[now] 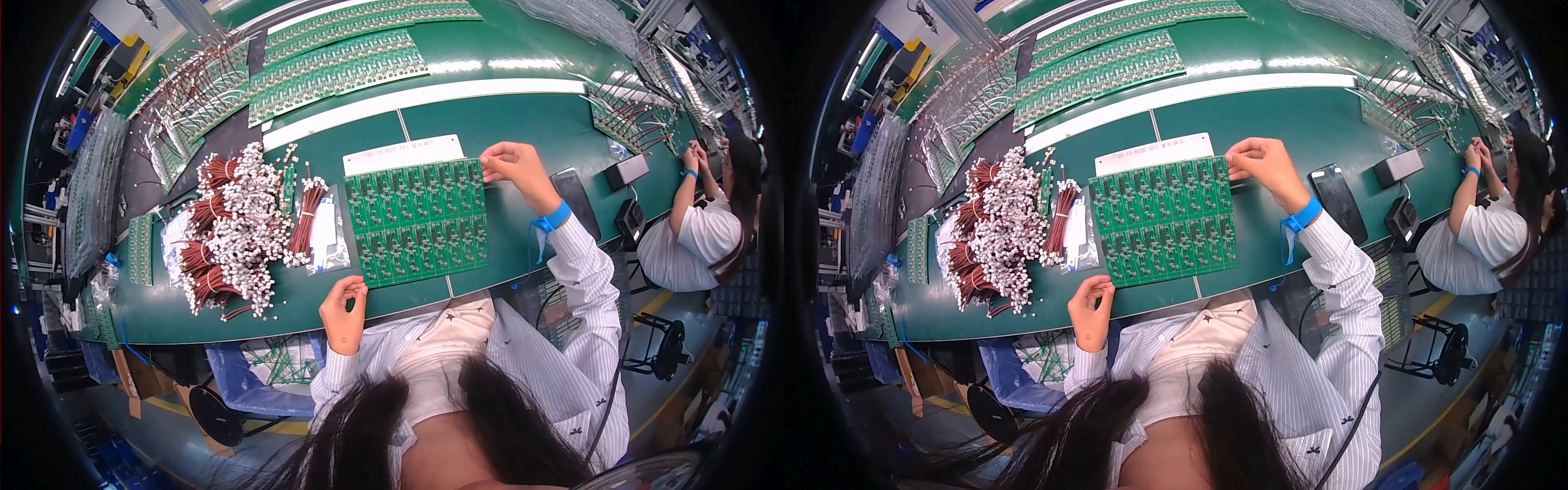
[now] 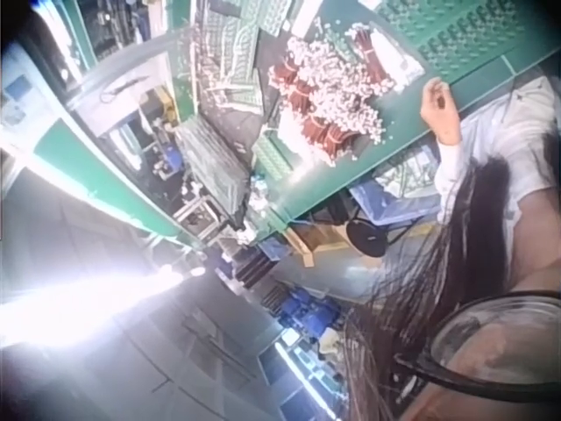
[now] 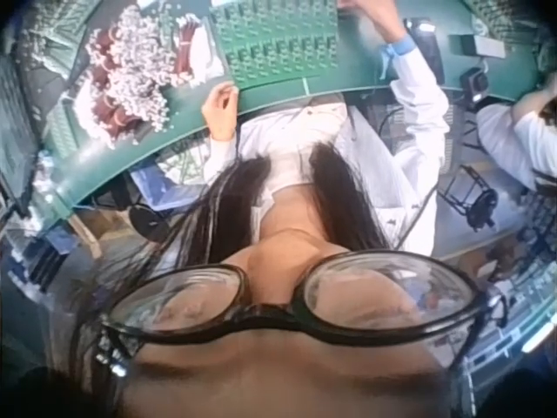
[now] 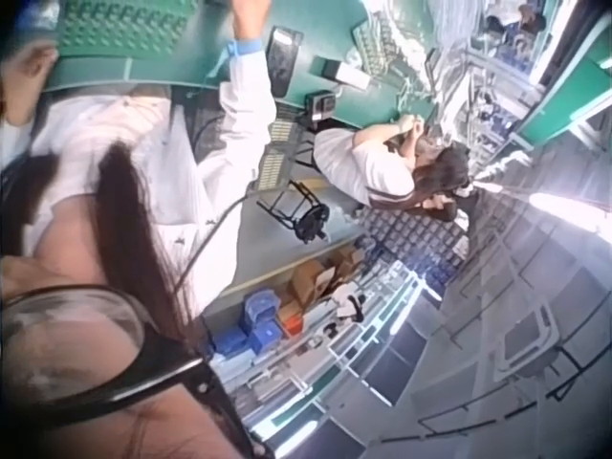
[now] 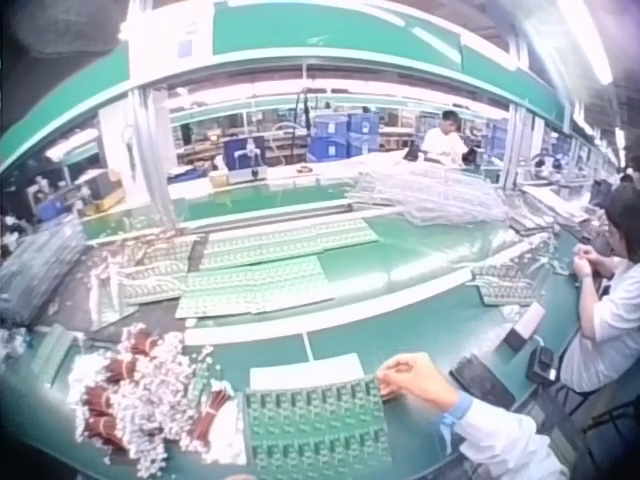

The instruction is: The person inserts wire bundles with connectors into PCB panels by hand at an assembly line station.

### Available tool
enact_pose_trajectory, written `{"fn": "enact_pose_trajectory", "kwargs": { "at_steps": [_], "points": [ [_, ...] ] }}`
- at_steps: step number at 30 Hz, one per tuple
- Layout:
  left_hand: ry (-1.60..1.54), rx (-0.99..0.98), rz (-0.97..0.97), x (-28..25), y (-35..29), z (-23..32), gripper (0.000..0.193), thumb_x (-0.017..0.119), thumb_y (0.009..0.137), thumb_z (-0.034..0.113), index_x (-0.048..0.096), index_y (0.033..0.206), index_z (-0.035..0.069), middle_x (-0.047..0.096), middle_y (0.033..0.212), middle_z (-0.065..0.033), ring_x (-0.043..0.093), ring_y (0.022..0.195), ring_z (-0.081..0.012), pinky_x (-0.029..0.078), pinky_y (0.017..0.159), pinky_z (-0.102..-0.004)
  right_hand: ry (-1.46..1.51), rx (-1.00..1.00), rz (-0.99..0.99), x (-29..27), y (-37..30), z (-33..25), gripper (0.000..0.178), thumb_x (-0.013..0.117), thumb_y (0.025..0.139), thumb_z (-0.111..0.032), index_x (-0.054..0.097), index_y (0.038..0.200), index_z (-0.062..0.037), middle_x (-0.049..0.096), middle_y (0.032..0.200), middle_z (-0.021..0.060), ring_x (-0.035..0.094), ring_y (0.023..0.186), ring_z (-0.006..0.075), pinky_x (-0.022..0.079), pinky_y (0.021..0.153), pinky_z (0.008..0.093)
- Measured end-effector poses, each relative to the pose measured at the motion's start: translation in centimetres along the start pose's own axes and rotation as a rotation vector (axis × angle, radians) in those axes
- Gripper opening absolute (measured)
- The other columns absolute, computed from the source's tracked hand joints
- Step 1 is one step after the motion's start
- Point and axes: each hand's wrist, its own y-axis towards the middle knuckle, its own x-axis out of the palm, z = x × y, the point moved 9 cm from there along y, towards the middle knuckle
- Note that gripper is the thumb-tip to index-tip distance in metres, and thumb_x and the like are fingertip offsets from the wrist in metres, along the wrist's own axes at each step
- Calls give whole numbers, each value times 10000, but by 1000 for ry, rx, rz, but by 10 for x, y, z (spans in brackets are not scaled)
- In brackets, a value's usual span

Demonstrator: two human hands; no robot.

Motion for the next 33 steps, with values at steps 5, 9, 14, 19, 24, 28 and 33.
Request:
{"fn": "enact_pose_trajectory", "kwargs": {
  "at_steps": [5, 9, 14, 19, 24, 28, 33],
  "points": [
    [254, 71, -43, 6, 6, 18, 141, 536, 721, -51, 543, 862, -55, 575, 754, -88, 554, 696, -104, 434, 623, -201, 21, 53, -94, 5, 0, 14, 124, 559, 742, -48, 544, 797, 63, 577, 762, 106, 574, 665, 144, 486, 607, 221],
    [356, 136, -78, 13, 17, 27, 104, 535, 722, -35, 556, 822, -59, 595, 717, -112, 580, 644, -120, 450, 576, -214, 18, 77, -79, 4, 0, 29, 121, 560, 737, -39, 542, 799, 63, 576, 762, 103, 570, 671, 138, 481, 623, 219],
    [338, 81, -114, 11, 25, 27, 98, 532, 729, 9, 570, 805, -39, 595, 684, -118, 581, 568, -162, 444, 529, -251, 94, 162, -107, 2, -3, 46, 172, 577, 721, -34, 512, 859, 44, 577, 776, 95, 557, 689, 125, 460, 625, 209],
    [489, 182, 5, 2, 56, 56, 113, 524, 748, 47, 575, 803, -39, 586, 696, -147, 573, 554, -210, 438, 515, -282, 118, 191, -69, 5, -5, 42, 191, 576, 716, -35, 502, 877, 37, 573, 755, 86, 553, 680, 125, 458, 614, 214],
    [614, 241, -8, 7, 95, 66, 109, 529, 741, 59, 579, 766, -34, 573, 711, -169, 552, 555, -280, 420, 509, -335, -15, 203, -34, 2, -6, 37, 177, 554, 728, -45, 509, 869, 51, 558, 715, 77, 547, 616, 116, 469, 530, 216],
    [639, 274, -17, 14, 115, 53, 122, 562, 714, 99, 591, 711, -19, 567, 663, -164, 551, 572, -298, 415, 517, -350, -152, 256, -101, 11, -6, 45, 152, 532, 750, -69, 529, 827, 62, 541, 679, 70, 528, 521, 101, 456, 437, 205],
    [583, 230, -30, 14, 122, 47, 104, 568, 698, 104, 598, 697, 4, 572, 647, -147, 558, 548, -279, 411, 498, -336, -131, 257, -79, 11, -6, 47, 156, 534, 763, -93, 538, 813, 54, 535, 664, 60, 518, 501, 94, 443, 417, 195]
  ]
}}
